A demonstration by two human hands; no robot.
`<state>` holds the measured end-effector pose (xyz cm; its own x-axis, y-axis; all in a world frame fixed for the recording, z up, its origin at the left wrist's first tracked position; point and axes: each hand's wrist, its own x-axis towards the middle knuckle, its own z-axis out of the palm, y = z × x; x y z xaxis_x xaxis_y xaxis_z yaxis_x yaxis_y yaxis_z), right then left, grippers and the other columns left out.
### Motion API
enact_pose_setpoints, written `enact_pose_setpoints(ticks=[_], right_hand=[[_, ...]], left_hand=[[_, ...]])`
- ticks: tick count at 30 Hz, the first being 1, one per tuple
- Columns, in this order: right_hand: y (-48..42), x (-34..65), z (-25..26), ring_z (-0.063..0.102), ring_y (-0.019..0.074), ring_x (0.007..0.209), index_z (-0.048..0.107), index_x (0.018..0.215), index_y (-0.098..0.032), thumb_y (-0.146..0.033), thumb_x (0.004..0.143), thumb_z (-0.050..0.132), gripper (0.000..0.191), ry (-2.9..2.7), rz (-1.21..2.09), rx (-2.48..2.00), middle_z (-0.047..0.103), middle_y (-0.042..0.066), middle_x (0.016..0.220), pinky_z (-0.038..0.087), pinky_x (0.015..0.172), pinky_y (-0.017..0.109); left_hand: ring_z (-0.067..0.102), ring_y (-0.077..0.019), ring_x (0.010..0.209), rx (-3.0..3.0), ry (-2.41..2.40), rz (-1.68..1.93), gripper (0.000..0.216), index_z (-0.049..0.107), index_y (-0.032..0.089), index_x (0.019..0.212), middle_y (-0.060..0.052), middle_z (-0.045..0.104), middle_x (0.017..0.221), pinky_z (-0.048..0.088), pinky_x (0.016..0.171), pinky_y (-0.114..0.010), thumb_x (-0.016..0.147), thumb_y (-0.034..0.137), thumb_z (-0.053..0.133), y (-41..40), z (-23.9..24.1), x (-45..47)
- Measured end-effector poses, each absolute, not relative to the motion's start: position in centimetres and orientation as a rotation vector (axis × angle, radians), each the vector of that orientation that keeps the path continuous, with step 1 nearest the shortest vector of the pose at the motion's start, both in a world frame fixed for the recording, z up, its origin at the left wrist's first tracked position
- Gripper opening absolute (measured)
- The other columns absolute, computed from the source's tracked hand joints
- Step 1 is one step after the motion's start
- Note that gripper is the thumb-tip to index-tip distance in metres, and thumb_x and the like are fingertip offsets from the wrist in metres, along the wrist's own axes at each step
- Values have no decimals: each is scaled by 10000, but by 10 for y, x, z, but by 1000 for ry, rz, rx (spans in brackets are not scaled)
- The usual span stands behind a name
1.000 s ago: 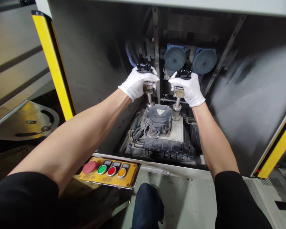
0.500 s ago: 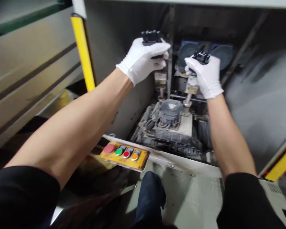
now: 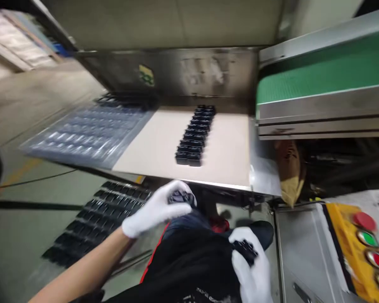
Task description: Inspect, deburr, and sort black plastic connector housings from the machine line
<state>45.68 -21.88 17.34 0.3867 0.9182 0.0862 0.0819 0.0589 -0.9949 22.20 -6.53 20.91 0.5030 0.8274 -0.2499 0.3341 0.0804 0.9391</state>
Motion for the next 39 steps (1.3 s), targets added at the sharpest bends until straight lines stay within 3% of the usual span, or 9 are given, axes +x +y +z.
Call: enact_pose_setpoints(ticks=[2, 7, 11, 15, 21, 25, 29, 34, 39], right_hand=[[-179, 421, 178, 772, 317, 833, 799, 1002, -393, -510, 926, 779, 140, -1237, 857, -1355, 787, 41, 934, 668, 682, 450], [-3, 331, 210, 749, 300, 1071, 753, 1113, -243, -394, 948, 783, 225, -1791, 629, -1313, 800, 96, 1132, 598, 1027, 452], [143, 268, 213, 739, 352, 1141, 742, 1220, -165, -350, 987, 744, 298, -2167, 446, -1604, 787, 173, 1228, 564, 1055, 489], [217, 244, 203, 762, 346, 1082, 791, 1065, -146, -198, 939, 763, 139, -2396, 546, -1715, 811, 173, 1147, 590, 998, 456], [149, 306, 220, 669, 350, 1323, 752, 1281, -221, -241, 995, 697, 292, -2270, 329, -1611, 739, 127, 1393, 497, 1184, 541], [50, 365, 207, 718, 363, 1063, 774, 1221, -287, -353, 1028, 648, 240, -2075, 48, -1545, 785, 117, 1108, 585, 984, 584], [5, 384, 167, 662, 453, 1131, 735, 1345, -230, -397, 962, 732, 417, -2124, -93, -1764, 733, 198, 1231, 562, 953, 651], [-2, 385, 130, 694, 399, 1137, 706, 1297, -237, -360, 976, 717, 344, -1995, 43, -1690, 749, 160, 1267, 568, 1003, 607], [0, 380, 120, 741, 362, 1067, 701, 1221, -247, -331, 850, 804, 394, -1677, 382, -1637, 785, 128, 1175, 591, 1019, 581]], left_hand=[[671, -247, 903, 1584, 1282, 668, 402, 679, 198, 976, -50, 744, 966, 537, 835, -366, 806, 511, 866, -30, 201, 152], [645, -258, 874, 1841, 1433, 806, 517, 689, 177, 889, -53, 718, 906, 509, 825, -375, 711, 630, 862, 90, 190, 50], [665, -259, 867, 1815, 1328, 739, 528, 714, 156, 897, -65, 743, 911, 509, 824, -373, 634, 585, 872, 186, 180, 28], [684, -293, 917, 1948, 1218, 462, 480, 752, 165, 860, -84, 765, 906, 529, 890, -398, 611, 558, 870, 249, 172, 22], [639, -353, 1276, 2103, 1353, 759, 616, 730, 191, 1294, -135, 721, 1305, 480, 1166, -477, 760, 476, 842, 207, 161, 27], [603, -359, 1336, 2293, 1276, 1058, 447, 687, 232, 1385, -158, 686, 1390, 459, 1195, -525, 1001, 459, 657, 116, 159, 89], [553, -472, 1388, 2605, 1110, 729, 467, 665, 168, 1419, -265, 557, 1563, 472, 1125, -625, 998, 368, 704, 67, 152, 160], [650, -458, 1257, 2478, 1178, 666, 306, 705, 151, 1250, -249, 701, 1329, 513, 1074, -620, 995, 319, 700, 62, 131, 173], [708, -357, 1164, 2016, 1151, 837, 525, 655, 234, 1369, -137, 745, 1272, 525, 1139, -552, 885, 354, 816, 59, 128, 164]])
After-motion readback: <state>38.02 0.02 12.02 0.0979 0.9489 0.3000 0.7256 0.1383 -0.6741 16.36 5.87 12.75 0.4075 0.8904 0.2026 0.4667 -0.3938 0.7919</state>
